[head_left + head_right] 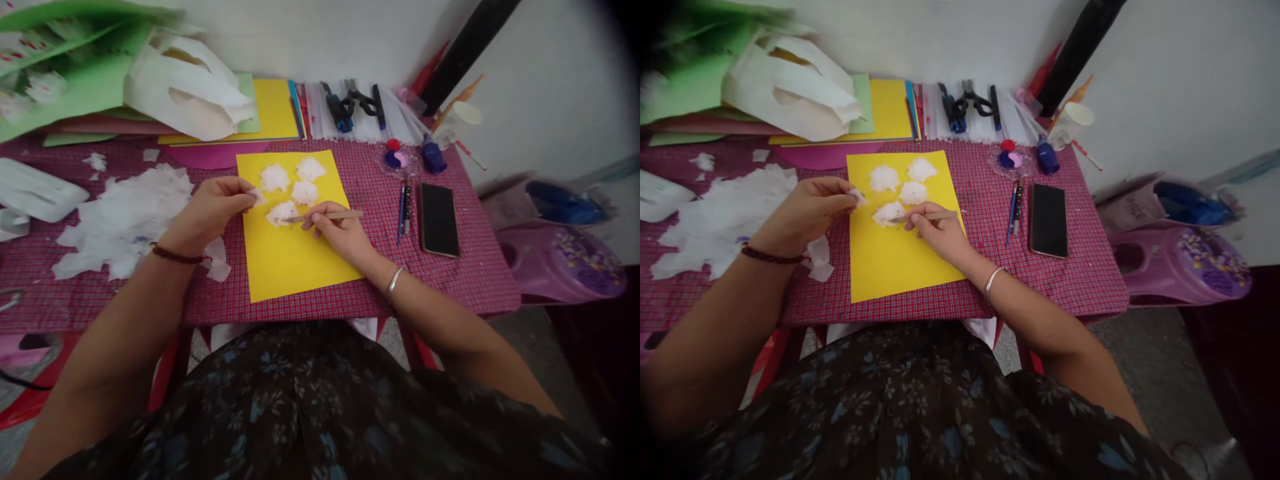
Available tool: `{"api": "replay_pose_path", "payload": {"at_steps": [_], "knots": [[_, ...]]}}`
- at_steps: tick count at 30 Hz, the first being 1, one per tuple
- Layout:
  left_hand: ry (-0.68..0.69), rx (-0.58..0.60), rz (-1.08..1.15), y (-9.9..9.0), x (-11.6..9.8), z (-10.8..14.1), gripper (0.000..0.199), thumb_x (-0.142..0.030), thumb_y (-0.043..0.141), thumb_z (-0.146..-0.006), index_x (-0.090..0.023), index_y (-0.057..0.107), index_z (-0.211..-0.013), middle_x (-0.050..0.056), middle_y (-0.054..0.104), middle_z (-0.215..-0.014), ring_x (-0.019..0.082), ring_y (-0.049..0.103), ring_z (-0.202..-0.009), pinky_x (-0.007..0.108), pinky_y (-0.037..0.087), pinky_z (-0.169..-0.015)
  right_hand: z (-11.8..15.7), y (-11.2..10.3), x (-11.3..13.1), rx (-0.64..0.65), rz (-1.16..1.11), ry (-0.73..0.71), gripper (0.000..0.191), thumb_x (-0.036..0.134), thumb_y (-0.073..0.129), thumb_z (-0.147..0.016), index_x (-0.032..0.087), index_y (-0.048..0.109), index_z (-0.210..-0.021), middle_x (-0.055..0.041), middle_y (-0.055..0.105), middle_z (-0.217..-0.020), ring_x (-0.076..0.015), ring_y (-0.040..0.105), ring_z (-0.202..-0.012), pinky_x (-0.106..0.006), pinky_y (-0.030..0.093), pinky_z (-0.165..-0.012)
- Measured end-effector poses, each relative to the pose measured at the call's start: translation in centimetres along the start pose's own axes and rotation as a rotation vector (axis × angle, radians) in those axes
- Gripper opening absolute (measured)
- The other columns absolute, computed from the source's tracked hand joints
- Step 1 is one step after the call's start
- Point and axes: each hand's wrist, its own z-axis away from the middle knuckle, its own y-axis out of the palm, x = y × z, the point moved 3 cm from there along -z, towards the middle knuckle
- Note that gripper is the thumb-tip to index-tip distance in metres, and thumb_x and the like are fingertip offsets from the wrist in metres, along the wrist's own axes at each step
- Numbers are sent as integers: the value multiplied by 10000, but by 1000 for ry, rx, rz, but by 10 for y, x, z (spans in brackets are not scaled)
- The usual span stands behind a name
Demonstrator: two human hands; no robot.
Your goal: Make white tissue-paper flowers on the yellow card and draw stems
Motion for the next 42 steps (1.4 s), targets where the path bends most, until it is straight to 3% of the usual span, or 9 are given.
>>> {"api": "replay_pose_path", "payload": {"at_steps": [8,12,16,24,33,36,42], "knots": [[50,181,-148,-1,0,9,10,-188,753,-803,-193,748,-797,41,712,-800,164,567,-740,311,463,-727,-1,0,2,-66,-73,24,122,300,634,-1020,236,636,-916,-7,712,-827,-141,660,-767,-315,575,-754],[54,166,-84,-1,7,7,128,-286,812,-754,-220,734,-830,23,699,-781,163,592,-709,295,487,-694,0,1,3,-22,-66,37,138,255,628,-1026,227,618,-892,5,681,-772,-134,647,-738,-306,568,-750],[15,194,-71,-1,12,4,266,-288,838,-713,-225,712,-938,12,681,-735,160,594,-655,298,478,-659,-3,1,2,-78,-72,21,131,251,620,-1047,224,629,-920,4,696,-809,-124,625,-716,-291,557,-721],[56,403,-356,12,15,8,227,-419,818,-691,-212,772,-772,62,776,-818,196,649,-755,299,498,-686,-6,-1,-1,-139,-84,23,141,238,622,-1070,216,637,-931,1,724,-837,-111,599,-682,-265,549,-683],[223,133,-519,35,16,6,133,-330,703,-798,-227,662,-723,38,712,-737,191,581,-675,313,412,-610,-7,-4,-2,-179,-147,-30,156,193,605,-1059,214,626,-906,19,695,-772,-102,607,-642,-249,518,-638],[235,113,-512,36,18,5,129,-296,703,-799,-219,640,-716,36,702,-739,187,581,-671,317,411,-624,-5,-5,-1,-189,-175,-56,185,194,579,-1064,221,598,-882,29,666,-735,-102,602,-630,-251,518,-640],[246,104,-477,37,19,5,125,-277,700,-791,-212,640,-702,42,718,-737,177,585,-669,305,427,-629,-4,1,-3,-90,-94,-82,165,254,585,-1054,235,574,-891,23,655,-757,-122,614,-679,-269,531,-663]]}}
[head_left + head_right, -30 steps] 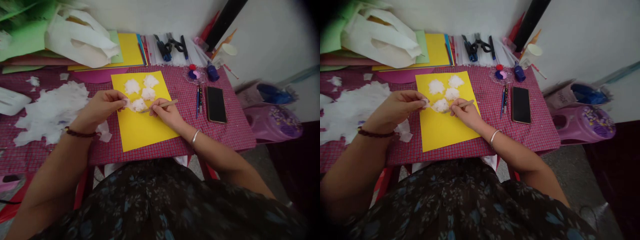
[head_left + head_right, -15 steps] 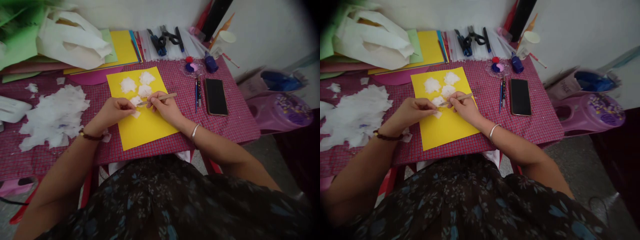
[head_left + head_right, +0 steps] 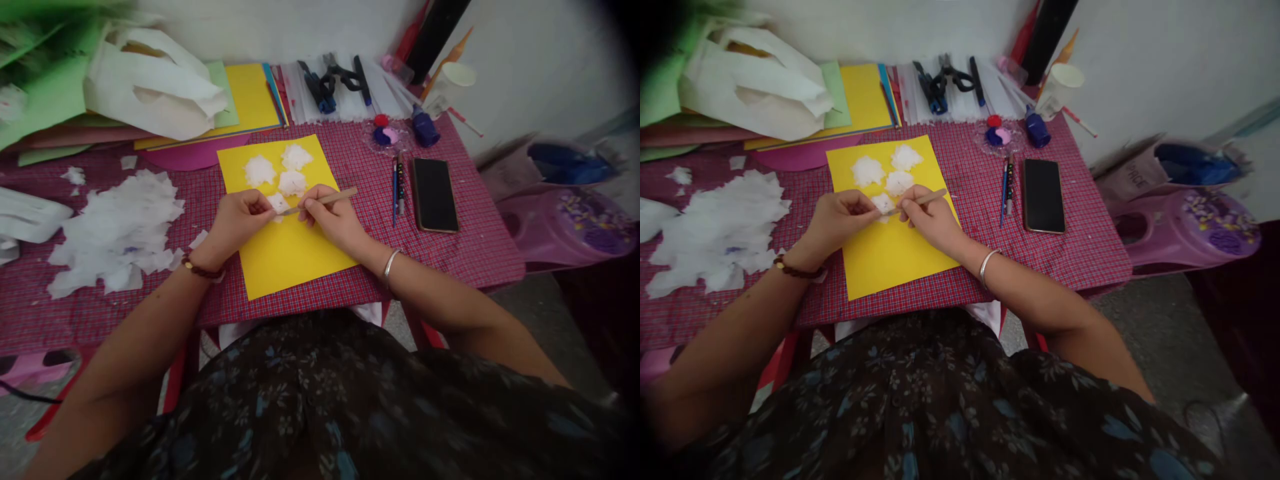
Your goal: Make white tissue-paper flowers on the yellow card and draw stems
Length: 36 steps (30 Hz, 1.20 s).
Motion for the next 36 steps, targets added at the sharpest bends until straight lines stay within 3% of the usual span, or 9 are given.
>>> {"api": "replay_pose_path", "payload": {"at_steps": [9,13,19,21,23,27,30,32,36], "knots": [[-3,-8,43,0,2,-2,115,-274,741,-779,-233,646,-728,29,693,-720,194,590,-677,309,430,-609,6,0,-2,87,291,-123,175,324,507,-1083,236,607,-970,-9,672,-882,-172,640,-815,-354,540,-823],[-24,-72,153,-6,3,-2,130,-310,700,-836,-231,622,-769,17,652,-717,165,545,-656,299,429,-608,15,5,12,219,589,-237,165,269,474,-1104,232,622,-1041,-53,704,-1021,-210,646,-923,-387,528,-885],[-87,-38,193,-7,1,-2,142,-295,702,-854,-236,615,-758,11,610,-669,162,527,-642,317,450,-631,26,17,21,423,944,-361,184,115,493,-1047,215,646,-1066,-115,709,-1069,-259,613,-941,-413,498,-864],[-111,-35,221,-9,-2,-4,107,-253,691,-856,-225,625,-776,3,606,-669,148,530,-639,309,465,-641,26,16,20,394,896,-343,165,138,512,-1048,223,653,-1057,-105,708,-1070,-253,621,-939,-404,501,-848],[-156,-43,288,-18,-6,-6,50,-192,680,-859,-206,637,-837,-12,630,-698,121,544,-645,285,488,-662,23,10,19,269,708,-292,139,217,520,-1077,234,649,-1027,-79,701,-1044,-222,635,-904,-378,514,-820],[-101,-235,440,-67,-21,3,59,-134,651,-884,-170,608,-903,-29,683,-772,79,592,-684,241,516,-712,12,-5,10,-18,186,-102,185,312,524,-1092,243,588,-933,-1,650,-828,-138,589,-681,-290,493,-649],[27,-331,384,-102,-30,31,54,-173,681,-873,-149,633,-870,-12,684,-756,95,617,-681,263,513,-706,7,-5,6,-39,-15,-6,179,310,582,-1063,243,573,-897,24,639,-737,-115,567,-602,-262,466,-583],[27,-271,241,-110,-28,57,87,-218,716,-876,-138,681,-876,1,690,-765,108,609,-695,275,486,-701,7,-3,6,-13,-51,14,200,339,626,-1052,240,585,-883,27,646,-715,-108,563,-583,-258,471,-578],[-51,-93,-96,-102,-5,106,173,-352,707,-887,-183,737,-867,35,721,-783,164,604,-723,317,449,-688,9,1,8,41,-15,36,251,406,670,-1048,240,618,-868,19,663,-711,-107,562,-581,-259,471,-572]]}}
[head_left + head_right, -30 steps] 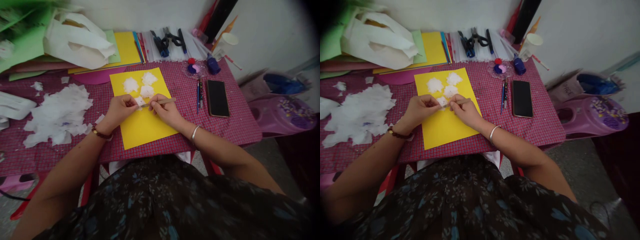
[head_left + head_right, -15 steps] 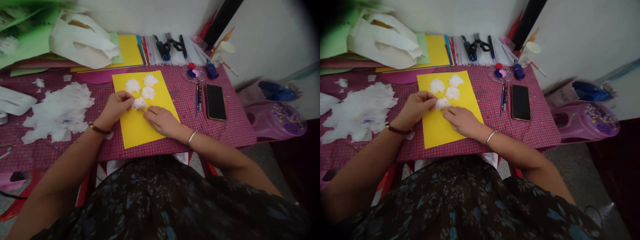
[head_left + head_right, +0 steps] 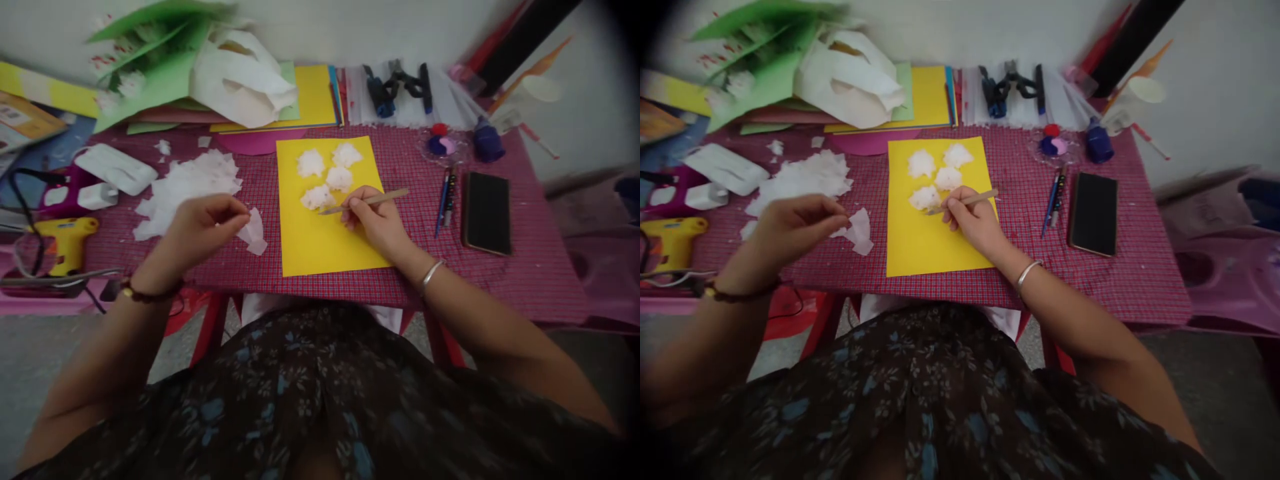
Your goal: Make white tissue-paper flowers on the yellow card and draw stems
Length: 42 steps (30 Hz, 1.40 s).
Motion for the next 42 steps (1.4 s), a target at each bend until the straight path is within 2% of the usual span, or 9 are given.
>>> {"api": "replay_pose_path", "payload": {"at_steps": [3,7,10,15,21,26,33,38,42], "knots": [[23,12,-160,7,20,15,169,-359,640,-887,-223,739,-904,91,781,-963,243,689,-878,361,504,-781,1,2,0,21,17,1,277,436,679,-1046,246,621,-852,14,661,-700,-112,539,-561,-268,459,-547],[7,0,-199,9,38,1,238,-369,634,-856,-231,741,-1018,131,781,-1152,287,702,-1008,384,521,-851,2,2,1,25,19,-14,304,489,699,-1033,257,611,-858,10,649,-697,-123,543,-564,-284,468,-545],[-54,22,-169,10,47,-23,286,-435,723,-792,-233,734,-994,98,777,-1025,250,671,-853,356,501,-767,2,1,2,23,42,-3,332,528,704,-1024,262,599,-857,14,645,-701,-123,541,-565,-289,480,-552],[-109,163,-168,21,55,-49,216,-408,790,-693,-235,681,-763,42,673,-719,214,588,-681,319,423,-642,2,1,4,25,57,3,322,512,695,-1028,264,594,-848,17,640,-692,-123,519,-556,-287,476,-545],[-272,235,100,14,37,-46,226,-390,753,-730,-241,584,-709,31,661,-647,177,557,-573,307,421,-565,3,2,4,47,33,-39,278,475,690,-1030,259,619,-868,9,659,-701,-124,535,-561,-283,464,-541],[-197,197,357,10,0,-58,229,-285,777,-699,-243,583,-814,14,702,-732,161,617,-617,308,491,-614,2,3,3,45,36,-21,233,397,665,-1035,243,617,-867,26,650,-698,-107,533,-555,-263,454,-542],[-131,233,557,55,-16,-97,279,-167,822,-624,-224,672,-852,7,704,-794,146,624,-708,292,495,-692,1,3,4,41,4,-1,204,323,621,-1064,238,592,-881,38,645,-707,-93,534,-557,-252,470,-566],[-139,473,387,81,-11,-96,100,-223,794,-714,-209,700,-747,27,683,-706,153,572,-639,306,462,-647,2,0,7,-32,-86,-15,312,500,627,-1067,249,562,-893,52,630,-676,-90,535,-547,-230,469,-541],[-140,532,328,90,-11,-92,68,-234,752,-737,-220,688,-721,23,666,-661,161,560,-598,309,462,-626,3,5,5,72,-79,0,399,616,653,-1037,248,574,-902,42,660,-693,-93,547,-560,-225,465,-529]]}}
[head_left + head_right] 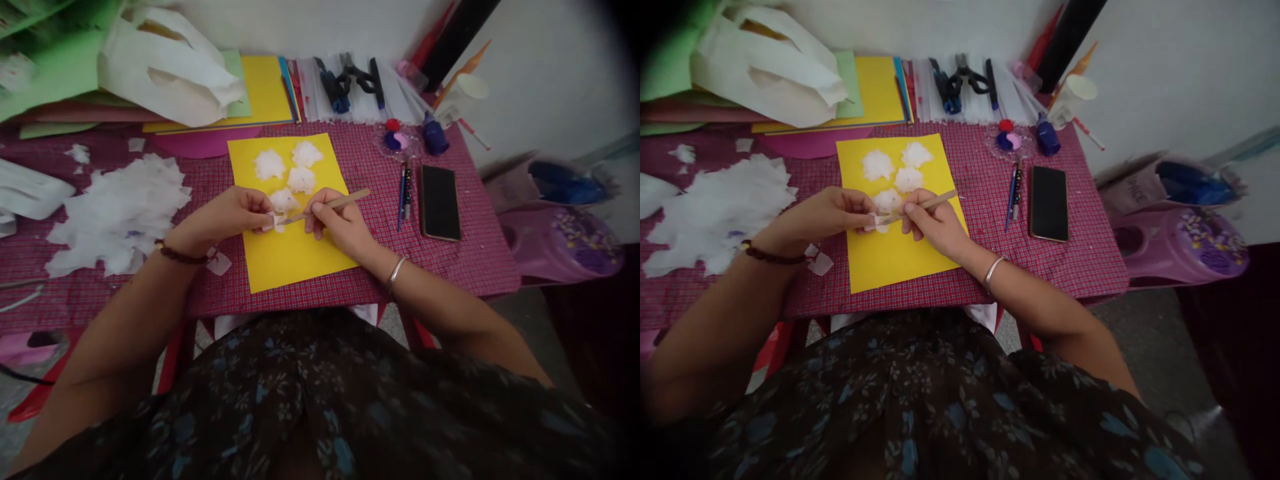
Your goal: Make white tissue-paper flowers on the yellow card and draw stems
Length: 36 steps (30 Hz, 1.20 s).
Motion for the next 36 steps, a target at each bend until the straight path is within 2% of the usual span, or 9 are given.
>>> {"api": "replay_pose_path", "payload": {"at_steps": [6,11,13,16,18,19,27,33,36], "knots": [[59,-14,-46,2,2,-2,128,-322,751,-730,-210,691,-719,11,655,-654,142,548,-577,263,391,-553,-2,-3,-2,-78,16,-16,336,529,625,-1072,245,569,-902,44,641,-682,-92,538,-552,-222,441,-519],[87,-10,-88,-1,0,5,141,-324,769,-712,-198,710,-689,-7,633,-628,123,504,-567,250,341,-537,-2,1,-6,44,71,5,228,337,609,-1075,227,571,-878,50,635,-686,-75,504,-523,-220,447,-531],[197,-163,-6,-9,-9,12,137,-294,811,-695,-180,735,-699,16,705,-720,124,570,-651,252,411,-603,-2,3,-6,62,93,14,222,292,603,-1071,223,570,-862,50,630,-687,-70,501,-524,-221,455,-542],[499,-618,309,-31,-24,24,141,-149,815,-613,-178,722,-715,12,754,-853,106,630,-760,238,485,-713,-2,3,-4,66,84,9,219,271,592,-1070,219,579,-858,47,623,-685,-71,505,-530,-221,449,-535],[622,-823,467,-41,-25,28,179,-82,769,-575,-192,706,-702,-18,729,-784,90,608,-692,222,470,-651,-1,3,-2,103,54,29,202,261,595,-1061,217,587,-864,44,630,-676,-75,518,-534,-220,444,-525],[628,-852,504,-43,-23,27,183,-67,757,-576,-196,708,-695,-25,713,-730,89,595,-645,221,455,-608,-1,3,-2,128,35,48,196,265,594,-1059,217,590,-869,43,634,-670,-77,522,-532,-220,441,-519],[292,-596,492,-21,-10,9,254,53,756,-712,-181,722,-804,-43,647,-640,90,547,-542,235,466,-525,-6,-5,-8,-33,49,11,203,339,607,-1068,216,602,-907,49,643,-696,-63,501,-521,-213,422,-510],[137,-402,345,-14,5,-2,208,-9,768,-773,-177,659,-718,-31,640,-627,80,528,-541,234,424,-540,-3,1,-5,95,33,131,173,272,620,-1039,208,618,-878,34,671,-695,-70,556,-556,-221,461,-549],[121,-140,332,-10,11,-1,153,-141,810,-783,-202,670,-772,-7,694,-680,115,600,-598,252,472,-589,0,2,-2,141,14,165,166,269,623,-1036,210,619,-881,27,683,-694,-80,584,-574,-221,469,-553]]}}
